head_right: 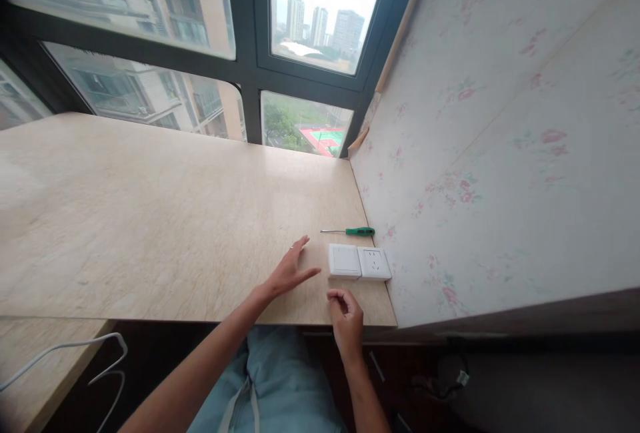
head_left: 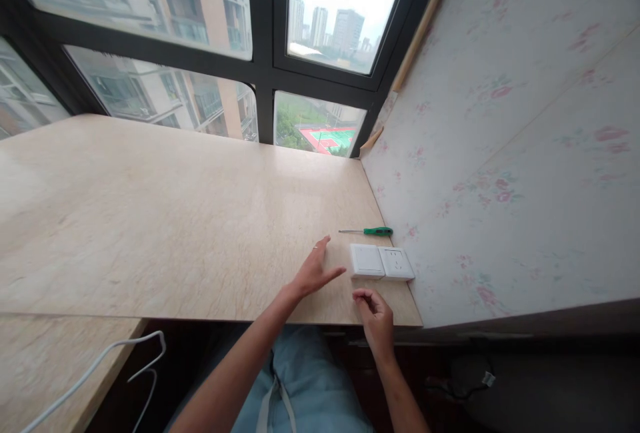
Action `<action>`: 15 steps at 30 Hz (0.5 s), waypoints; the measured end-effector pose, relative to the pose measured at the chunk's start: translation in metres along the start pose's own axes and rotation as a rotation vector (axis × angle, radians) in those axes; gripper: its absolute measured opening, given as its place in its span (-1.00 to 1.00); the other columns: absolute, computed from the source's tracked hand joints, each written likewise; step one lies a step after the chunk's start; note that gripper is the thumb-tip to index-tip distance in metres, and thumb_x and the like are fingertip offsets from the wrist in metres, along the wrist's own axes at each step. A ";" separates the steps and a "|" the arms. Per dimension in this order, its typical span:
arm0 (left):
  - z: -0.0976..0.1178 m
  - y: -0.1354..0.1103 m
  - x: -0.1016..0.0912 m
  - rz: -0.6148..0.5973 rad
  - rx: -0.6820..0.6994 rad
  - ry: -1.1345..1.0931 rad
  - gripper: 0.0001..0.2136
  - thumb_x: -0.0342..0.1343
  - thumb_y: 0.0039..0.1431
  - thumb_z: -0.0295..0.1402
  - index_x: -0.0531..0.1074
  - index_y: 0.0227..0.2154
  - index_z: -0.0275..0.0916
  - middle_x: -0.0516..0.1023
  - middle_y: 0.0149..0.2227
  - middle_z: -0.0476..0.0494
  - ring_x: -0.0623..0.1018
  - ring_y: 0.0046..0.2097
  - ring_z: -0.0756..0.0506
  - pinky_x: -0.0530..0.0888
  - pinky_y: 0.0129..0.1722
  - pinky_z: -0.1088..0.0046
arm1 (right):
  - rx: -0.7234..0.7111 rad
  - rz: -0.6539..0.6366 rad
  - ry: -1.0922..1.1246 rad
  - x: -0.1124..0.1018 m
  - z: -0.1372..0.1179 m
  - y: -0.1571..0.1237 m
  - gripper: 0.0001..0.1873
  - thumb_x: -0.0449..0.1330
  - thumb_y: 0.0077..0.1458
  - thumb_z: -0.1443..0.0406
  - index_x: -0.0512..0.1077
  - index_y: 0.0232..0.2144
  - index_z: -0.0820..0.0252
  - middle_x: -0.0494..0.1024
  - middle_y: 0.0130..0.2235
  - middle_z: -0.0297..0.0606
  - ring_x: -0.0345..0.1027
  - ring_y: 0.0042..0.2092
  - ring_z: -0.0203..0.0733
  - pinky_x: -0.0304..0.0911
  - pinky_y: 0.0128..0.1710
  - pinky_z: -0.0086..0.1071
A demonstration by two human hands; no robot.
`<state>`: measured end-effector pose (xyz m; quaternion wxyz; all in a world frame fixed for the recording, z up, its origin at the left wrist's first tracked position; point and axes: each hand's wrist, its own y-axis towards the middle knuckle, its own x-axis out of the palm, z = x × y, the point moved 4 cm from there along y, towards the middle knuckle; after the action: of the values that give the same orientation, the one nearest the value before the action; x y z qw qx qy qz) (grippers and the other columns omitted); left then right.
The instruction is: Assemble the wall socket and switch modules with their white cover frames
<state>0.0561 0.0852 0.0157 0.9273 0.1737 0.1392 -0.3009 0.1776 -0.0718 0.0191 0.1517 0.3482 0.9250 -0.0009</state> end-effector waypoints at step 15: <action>-0.029 -0.067 -0.149 0.498 -0.215 -0.165 -0.73 -0.04 0.01 -0.44 0.48 -0.23 -0.30 0.58 -0.35 -0.12 0.57 -0.31 -0.05 0.53 -0.27 0.39 | -0.154 -0.489 0.084 0.137 -0.057 0.025 -0.79 -0.06 -0.26 0.34 0.35 -0.73 0.18 0.31 -0.68 -0.35 0.13 -0.58 -0.29 0.08 -0.54 -0.44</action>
<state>-0.1050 0.1217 0.0279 0.9940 0.0780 0.0475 -0.0606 0.0803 0.0410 0.0375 0.1344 0.1014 0.9846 0.0474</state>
